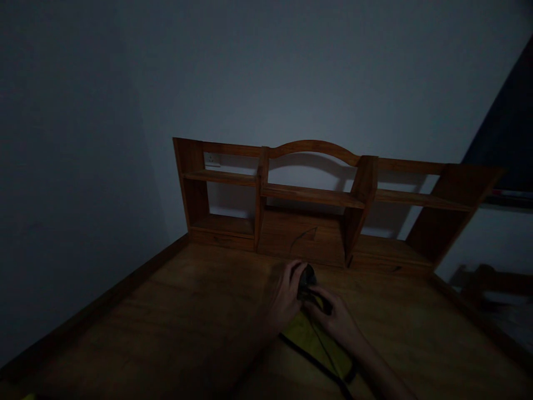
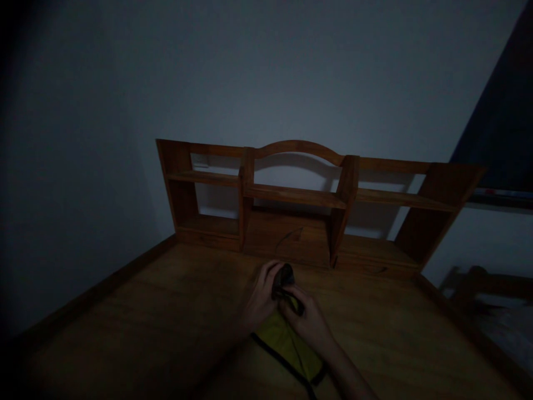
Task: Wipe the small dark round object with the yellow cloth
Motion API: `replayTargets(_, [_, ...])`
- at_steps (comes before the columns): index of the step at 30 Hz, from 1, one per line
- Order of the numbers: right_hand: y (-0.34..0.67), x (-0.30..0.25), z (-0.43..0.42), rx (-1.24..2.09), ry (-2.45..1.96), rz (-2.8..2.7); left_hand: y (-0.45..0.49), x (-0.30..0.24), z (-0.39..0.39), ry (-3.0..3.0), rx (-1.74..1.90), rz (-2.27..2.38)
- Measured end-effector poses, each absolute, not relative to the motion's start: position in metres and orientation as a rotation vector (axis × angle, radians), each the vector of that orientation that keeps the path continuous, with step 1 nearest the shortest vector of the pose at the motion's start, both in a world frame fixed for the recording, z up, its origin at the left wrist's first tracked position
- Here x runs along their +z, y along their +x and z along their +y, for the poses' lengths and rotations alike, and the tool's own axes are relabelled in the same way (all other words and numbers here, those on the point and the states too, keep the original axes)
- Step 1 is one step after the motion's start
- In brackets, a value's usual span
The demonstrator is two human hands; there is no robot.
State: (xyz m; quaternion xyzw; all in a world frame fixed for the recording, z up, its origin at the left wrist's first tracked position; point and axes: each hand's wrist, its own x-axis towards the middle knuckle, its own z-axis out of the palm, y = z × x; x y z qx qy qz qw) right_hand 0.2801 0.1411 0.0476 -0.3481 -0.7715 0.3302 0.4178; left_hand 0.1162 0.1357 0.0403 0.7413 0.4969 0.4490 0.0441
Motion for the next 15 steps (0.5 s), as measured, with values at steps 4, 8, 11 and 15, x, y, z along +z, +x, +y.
replayTargets(4, [0.2813,0.0456,0.1415,0.766,-0.856,-1.913,0.1159,0.0434,0.1345,2.324,1.358,1.551])
replayTargets(8, [0.2833,0.0452,0.141,0.688,-0.854,-1.898,0.1161,0.0443,0.1346,2.313,1.396,1.578])
replayTargets(11, [0.2861,0.0451,0.1413,0.645,-0.855,-1.887,0.1154,0.0448,0.1348,2.319,1.402,1.572])
replayTargets(15, [0.2889,0.0433,0.1431,0.59,-0.871,-1.858,0.1143,0.0442,0.1377,2.262,1.45,1.615])
